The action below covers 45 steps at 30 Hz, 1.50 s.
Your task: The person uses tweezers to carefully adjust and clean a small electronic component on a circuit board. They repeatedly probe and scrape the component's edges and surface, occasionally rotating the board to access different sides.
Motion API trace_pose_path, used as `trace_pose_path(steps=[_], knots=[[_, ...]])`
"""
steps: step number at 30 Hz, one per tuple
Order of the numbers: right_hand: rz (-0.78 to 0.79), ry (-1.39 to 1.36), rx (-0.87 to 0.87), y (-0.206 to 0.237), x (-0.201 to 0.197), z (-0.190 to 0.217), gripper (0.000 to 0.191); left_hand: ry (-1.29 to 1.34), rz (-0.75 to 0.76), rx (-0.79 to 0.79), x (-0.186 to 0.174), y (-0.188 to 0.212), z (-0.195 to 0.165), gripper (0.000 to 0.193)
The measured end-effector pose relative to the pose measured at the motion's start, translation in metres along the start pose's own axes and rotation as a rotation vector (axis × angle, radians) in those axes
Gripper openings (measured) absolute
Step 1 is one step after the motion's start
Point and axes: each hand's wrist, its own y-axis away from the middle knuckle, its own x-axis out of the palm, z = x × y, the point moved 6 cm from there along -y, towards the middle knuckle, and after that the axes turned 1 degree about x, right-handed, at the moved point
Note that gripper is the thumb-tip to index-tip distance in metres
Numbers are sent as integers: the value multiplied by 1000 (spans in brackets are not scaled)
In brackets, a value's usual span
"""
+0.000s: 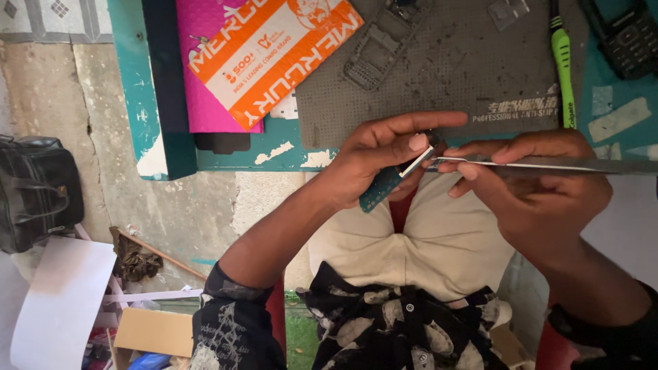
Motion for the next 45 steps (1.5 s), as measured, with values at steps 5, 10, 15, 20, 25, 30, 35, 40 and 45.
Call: trace_pose_path(steps=[5,10,15,20,25,30,35,40,45], knots=[[5,86,-57,0,0,-1,26,14,20,4,0,0,3,48],[22,150,-85,3,-2,-1,28,-25,11,8,-3,-1,6,51],[65,243,-117,7,0,3,34,-19,32,19,-2,-2,7,48],[52,352,-190,9,3,6,36,45,50,-54,-3,-2,10,51],[120,342,-172,7,1,11,28,112,106,-107,-1,-3,11,52],[333,765,-268,8,12,19,34,77,84,-195,1,0,11,51],[182,373,-212,1,5,24,31,81,103,-273,4,3,11,51],[176,228,-150,-1,5,19,33,99,138,-272,4,4,12,51],[70,163,-87,2,2,7,25,149,147,-301,3,4,14,50]])
